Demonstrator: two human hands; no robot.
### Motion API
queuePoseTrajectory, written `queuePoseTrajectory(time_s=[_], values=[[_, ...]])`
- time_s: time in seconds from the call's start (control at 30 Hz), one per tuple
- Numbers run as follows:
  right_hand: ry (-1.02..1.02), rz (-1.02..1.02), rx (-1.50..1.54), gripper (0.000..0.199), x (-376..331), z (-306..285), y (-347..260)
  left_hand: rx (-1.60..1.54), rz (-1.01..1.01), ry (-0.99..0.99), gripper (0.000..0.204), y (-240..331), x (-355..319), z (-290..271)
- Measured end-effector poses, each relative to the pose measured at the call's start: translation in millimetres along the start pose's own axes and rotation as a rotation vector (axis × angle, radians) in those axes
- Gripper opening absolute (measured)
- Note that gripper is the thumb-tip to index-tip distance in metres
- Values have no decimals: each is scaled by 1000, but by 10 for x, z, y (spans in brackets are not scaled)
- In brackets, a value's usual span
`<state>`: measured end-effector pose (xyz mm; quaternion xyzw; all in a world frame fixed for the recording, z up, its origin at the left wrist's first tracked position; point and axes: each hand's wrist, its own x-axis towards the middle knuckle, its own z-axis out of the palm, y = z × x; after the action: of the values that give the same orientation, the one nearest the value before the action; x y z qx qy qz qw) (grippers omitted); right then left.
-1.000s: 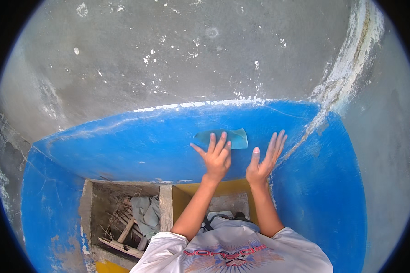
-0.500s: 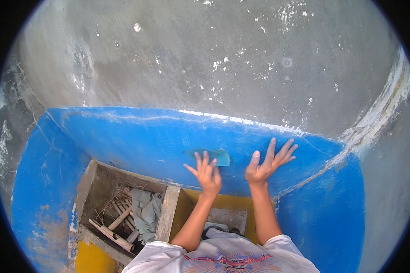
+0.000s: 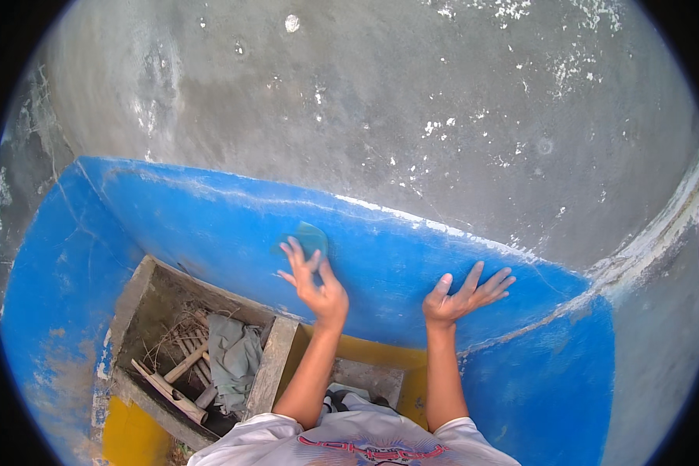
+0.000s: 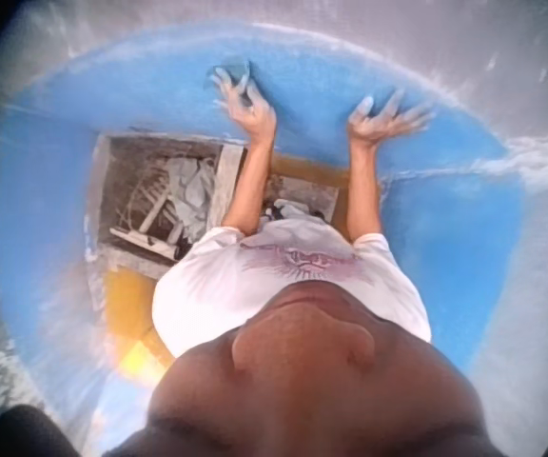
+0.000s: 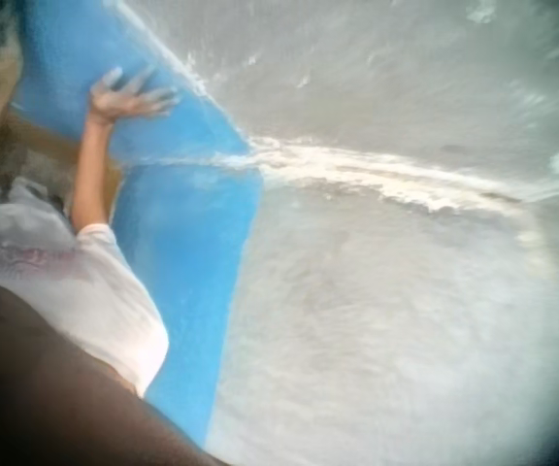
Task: The person sands a blue painted section of a wall using a piece of sandpaper, moving their hand back and forth and in circular motions over different parts of the blue surface.
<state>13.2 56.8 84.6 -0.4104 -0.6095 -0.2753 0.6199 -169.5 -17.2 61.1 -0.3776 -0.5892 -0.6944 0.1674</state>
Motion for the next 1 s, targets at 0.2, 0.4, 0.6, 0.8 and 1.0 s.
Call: queuePoseTrajectory(time_s=[0.2,0.4,0.6,0.8,1.0], values=[[-35,15,-15,59,-104,7,-25,-106,333,-90,17,332,368,47],[-2,-13,-61,59,18,-40,-41,37,120,-60,17,-277,-63,-177],[-2,15,-54,58,-65,11,-66,-48,339,-170,24,173,416,-173],[24,-43,-62,58,-4,-43,-8,33,-2,-30,17,-622,-224,-316],[-1,0,-60,59,-67,-7,-67,26,217,25,27,22,763,-294]])
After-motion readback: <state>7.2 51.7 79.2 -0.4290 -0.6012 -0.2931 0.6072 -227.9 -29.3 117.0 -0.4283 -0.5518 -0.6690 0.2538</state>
